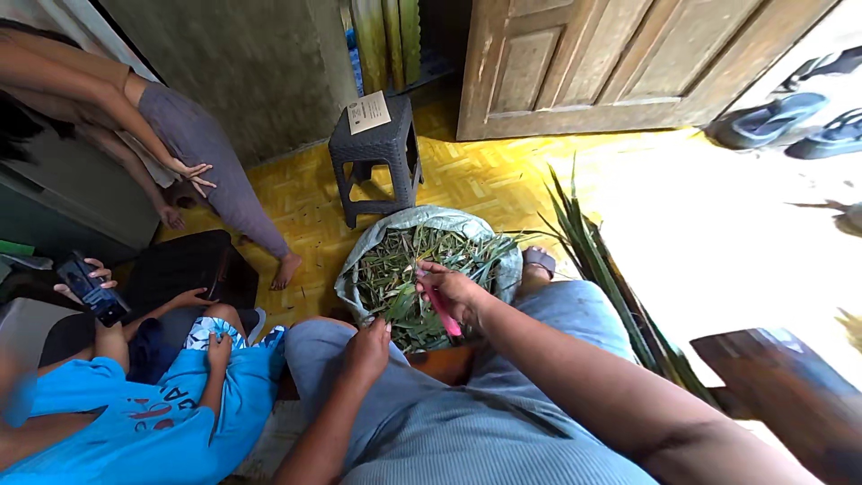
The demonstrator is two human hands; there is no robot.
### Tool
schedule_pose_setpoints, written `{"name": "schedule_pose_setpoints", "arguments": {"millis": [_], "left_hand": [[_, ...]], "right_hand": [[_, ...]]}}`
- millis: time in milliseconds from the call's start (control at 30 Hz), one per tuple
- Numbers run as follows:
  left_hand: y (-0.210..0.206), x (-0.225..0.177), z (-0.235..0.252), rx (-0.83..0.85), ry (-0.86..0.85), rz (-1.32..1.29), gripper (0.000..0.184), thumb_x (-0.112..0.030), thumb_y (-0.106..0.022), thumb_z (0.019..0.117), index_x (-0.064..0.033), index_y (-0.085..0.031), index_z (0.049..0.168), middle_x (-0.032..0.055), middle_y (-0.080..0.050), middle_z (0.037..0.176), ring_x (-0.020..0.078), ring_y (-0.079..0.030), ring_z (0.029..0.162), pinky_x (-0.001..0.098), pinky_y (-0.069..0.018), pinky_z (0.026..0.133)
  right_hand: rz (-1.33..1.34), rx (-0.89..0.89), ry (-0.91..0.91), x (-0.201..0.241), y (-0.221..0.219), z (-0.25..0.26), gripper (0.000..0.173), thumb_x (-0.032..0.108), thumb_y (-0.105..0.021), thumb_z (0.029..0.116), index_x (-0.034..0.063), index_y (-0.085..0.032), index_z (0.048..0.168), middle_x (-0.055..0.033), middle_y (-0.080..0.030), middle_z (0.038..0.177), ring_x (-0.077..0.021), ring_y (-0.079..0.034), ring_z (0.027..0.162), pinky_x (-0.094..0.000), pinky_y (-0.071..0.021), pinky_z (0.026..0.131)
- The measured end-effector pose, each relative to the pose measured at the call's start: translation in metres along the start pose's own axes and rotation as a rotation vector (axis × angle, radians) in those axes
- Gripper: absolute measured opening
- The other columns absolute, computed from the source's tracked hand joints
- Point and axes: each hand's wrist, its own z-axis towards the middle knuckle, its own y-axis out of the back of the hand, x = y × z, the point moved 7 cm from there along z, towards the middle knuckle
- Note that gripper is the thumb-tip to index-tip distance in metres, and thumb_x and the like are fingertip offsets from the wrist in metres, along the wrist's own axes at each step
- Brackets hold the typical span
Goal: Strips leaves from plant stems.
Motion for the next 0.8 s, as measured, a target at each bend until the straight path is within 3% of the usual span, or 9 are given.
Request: {"name": "schedule_pose_setpoints", "arguments": {"millis": [133,200,333,633,800], "left_hand": [[0.001,0.009,-0.008,0.029,-0.022,-0.131,0.039,-0.024,-0.038,0.113,0.0031,-0.064,0.122,0.0158,-0.071,0.1,0.0268,-0.069,0.093,0.0465,-0.0536,0.091],[0.003,0.014,-0.012,0.032,-0.027,-0.167,0.037,-0.023,-0.038,0.113,0.0016,-0.065,0.122,0.0121,-0.07,0.096,0.0206,-0.065,0.081,0.0404,-0.0539,0.081],[0.006,0.025,-0.022,0.02,-0.053,-0.253,0.034,-0.02,-0.039,0.1124,-0.0012,-0.065,0.125,0.0043,-0.068,0.09,0.0098,-0.057,0.064,0.0281,-0.0505,0.064],[0.015,0.051,-0.044,0.002,0.006,-0.337,0.033,-0.017,-0.039,0.1122,-0.0024,-0.065,0.127,0.0014,-0.069,0.089,0.0048,-0.054,0.061,0.0225,-0.0472,0.06],[0.02,0.068,-0.047,-0.042,0.047,-0.318,0.033,-0.017,-0.039,0.1122,-0.0019,-0.065,0.127,0.0022,-0.069,0.088,0.0065,-0.055,0.062,0.0245,-0.049,0.062]], "right_hand": [[0.021,-0.012,0.003,0.02,0.008,0.008,0.038,0.009,-0.05,0.1065,0.0103,-0.048,0.144,-0.0055,-0.061,0.091,-0.0093,-0.054,0.059,-0.0222,-0.0447,0.05],[0.036,-0.013,0.032,0.035,0.013,0.011,0.036,0.009,-0.05,0.1071,0.0104,-0.048,0.143,-0.0048,-0.059,0.094,-0.0092,-0.055,0.061,-0.0228,-0.0472,0.053],[0.012,-0.053,0.064,0.063,0.028,0.02,0.034,0.018,-0.051,0.108,0.0165,-0.049,0.142,-0.002,-0.058,0.087,-0.009,-0.052,0.058,-0.0245,-0.0438,0.05],[-0.001,-0.186,0.194,0.132,0.068,0.031,0.036,0.021,-0.048,0.1073,0.0224,-0.049,0.143,0.0006,-0.058,0.085,-0.0086,-0.051,0.059,-0.0257,-0.0424,0.049],[0.024,-0.344,0.299,0.165,0.108,0.033,0.035,0.023,-0.046,0.1087,0.0222,-0.049,0.143,0.0017,-0.055,0.086,-0.0079,-0.049,0.059,-0.0262,-0.0422,0.051]]}}
